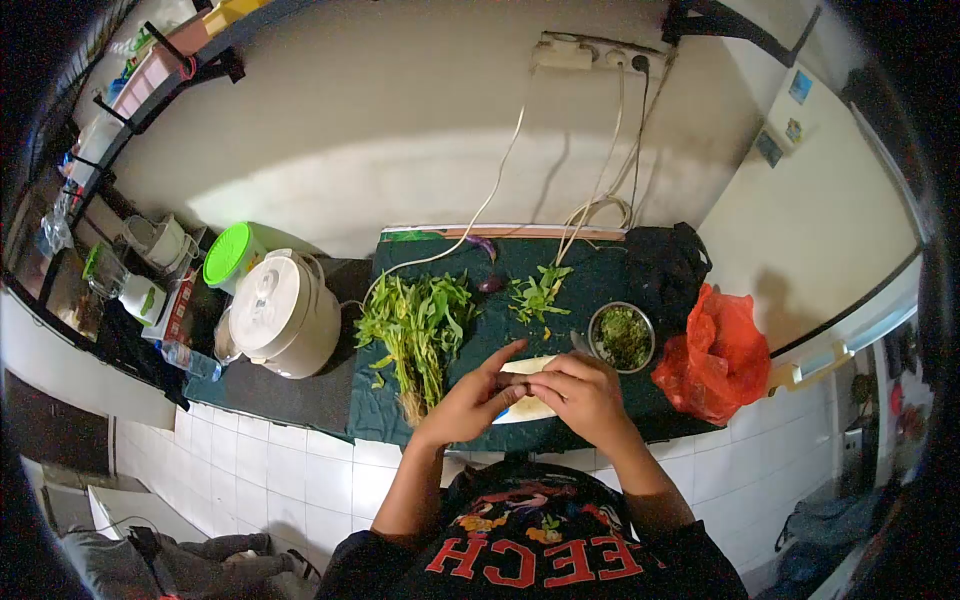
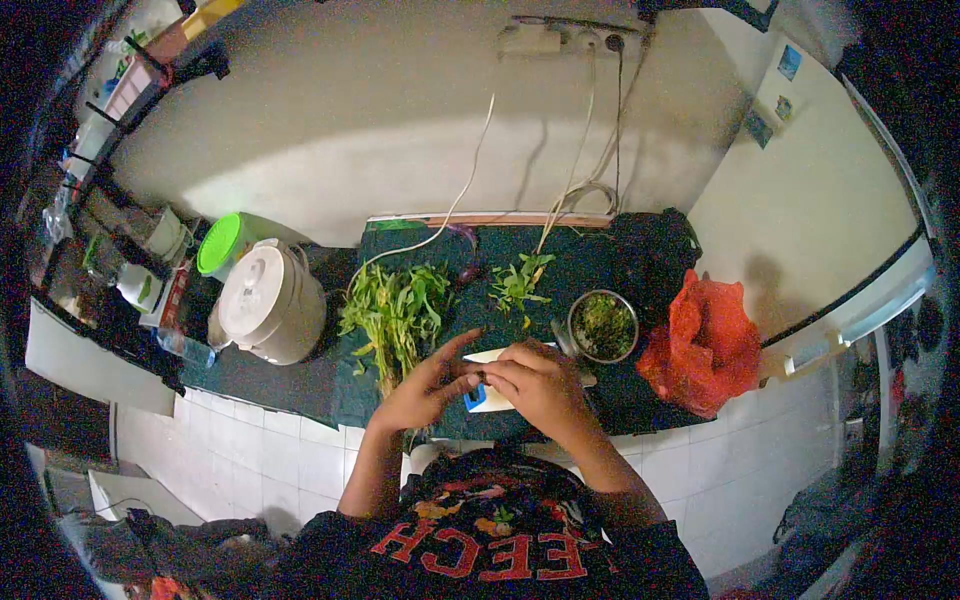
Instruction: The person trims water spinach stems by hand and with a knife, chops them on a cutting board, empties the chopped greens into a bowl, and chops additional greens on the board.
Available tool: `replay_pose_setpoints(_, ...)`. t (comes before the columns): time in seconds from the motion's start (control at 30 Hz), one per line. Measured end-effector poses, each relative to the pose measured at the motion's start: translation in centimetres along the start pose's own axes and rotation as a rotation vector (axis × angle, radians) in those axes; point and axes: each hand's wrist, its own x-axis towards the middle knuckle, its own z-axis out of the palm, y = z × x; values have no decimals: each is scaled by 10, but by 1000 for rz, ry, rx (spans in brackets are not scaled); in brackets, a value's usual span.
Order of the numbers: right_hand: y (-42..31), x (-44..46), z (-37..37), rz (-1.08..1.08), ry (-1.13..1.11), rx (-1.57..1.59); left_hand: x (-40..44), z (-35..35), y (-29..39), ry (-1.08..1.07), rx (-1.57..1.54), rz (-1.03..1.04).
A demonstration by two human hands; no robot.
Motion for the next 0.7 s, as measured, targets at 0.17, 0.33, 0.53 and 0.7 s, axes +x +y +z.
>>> replay_pose_setpoints(0.17,0,-2,3,52,-33,-33,2,8,-7,110,-24,56)
replay_pose_setpoints(0.33,1,-1,0,325,-112,276,1,10,6,187,463,246)
replay_pose_setpoints(0.53,19,-16,15,507,-35,467,13,15,-12,277,761,383)
replay_pose_setpoints(0.7,57,-66,39,1064,-35,848,34,13,-88,179,832,374)
